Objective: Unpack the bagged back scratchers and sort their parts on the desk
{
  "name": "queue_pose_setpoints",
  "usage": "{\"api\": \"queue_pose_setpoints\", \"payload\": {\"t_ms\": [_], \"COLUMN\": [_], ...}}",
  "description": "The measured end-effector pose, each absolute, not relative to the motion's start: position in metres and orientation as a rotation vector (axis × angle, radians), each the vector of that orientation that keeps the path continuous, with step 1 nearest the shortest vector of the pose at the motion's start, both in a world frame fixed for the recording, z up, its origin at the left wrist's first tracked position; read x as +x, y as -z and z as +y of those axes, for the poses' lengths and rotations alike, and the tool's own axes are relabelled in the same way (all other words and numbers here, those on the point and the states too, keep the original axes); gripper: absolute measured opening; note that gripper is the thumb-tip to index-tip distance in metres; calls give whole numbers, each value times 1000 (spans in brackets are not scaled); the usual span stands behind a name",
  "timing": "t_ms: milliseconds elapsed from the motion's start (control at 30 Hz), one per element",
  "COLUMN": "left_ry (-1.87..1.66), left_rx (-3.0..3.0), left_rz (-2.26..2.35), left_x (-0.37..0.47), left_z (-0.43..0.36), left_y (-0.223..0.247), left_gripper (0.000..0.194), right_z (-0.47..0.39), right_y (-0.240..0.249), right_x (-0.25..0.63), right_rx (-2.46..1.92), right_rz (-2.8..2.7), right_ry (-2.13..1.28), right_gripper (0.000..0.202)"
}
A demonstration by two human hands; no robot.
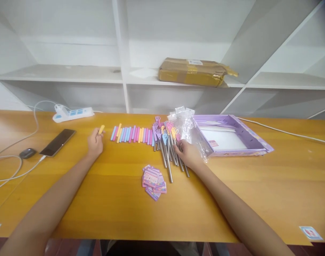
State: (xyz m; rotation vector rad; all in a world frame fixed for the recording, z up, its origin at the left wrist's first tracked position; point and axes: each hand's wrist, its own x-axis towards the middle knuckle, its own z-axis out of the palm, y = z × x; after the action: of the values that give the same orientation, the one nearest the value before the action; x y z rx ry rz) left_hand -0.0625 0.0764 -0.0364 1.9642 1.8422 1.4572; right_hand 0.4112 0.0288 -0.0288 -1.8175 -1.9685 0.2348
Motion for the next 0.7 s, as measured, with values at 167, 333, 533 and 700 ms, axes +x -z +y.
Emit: {"api": "queue_pose_setpoints", "payload": {"t_ms": [167, 333, 533, 700], "left_ry": [-1378, -1097, -929, -762], "left_rx": [2246, 2544, 2701, 2615], "left_rz": [1647, 1483, 1443, 1540], "left_x": [-51, -39, -38, -15], "left_z": [62, 55, 56, 38], "left_y": [29, 26, 25, 8], "left_gripper": [28, 31, 27, 27], "right_z": [34, 35, 36, 32], "right_y": [30, 30, 37, 34], "right_x": [407, 403, 407, 412], "right_rx": [-1843, -1838, -1595, -1425], "right_rz": [-1869, -1797, -1585, -1459], "right_ry": [-243, -232, -442, -588], "right_gripper": [21, 16, 12, 19]}}
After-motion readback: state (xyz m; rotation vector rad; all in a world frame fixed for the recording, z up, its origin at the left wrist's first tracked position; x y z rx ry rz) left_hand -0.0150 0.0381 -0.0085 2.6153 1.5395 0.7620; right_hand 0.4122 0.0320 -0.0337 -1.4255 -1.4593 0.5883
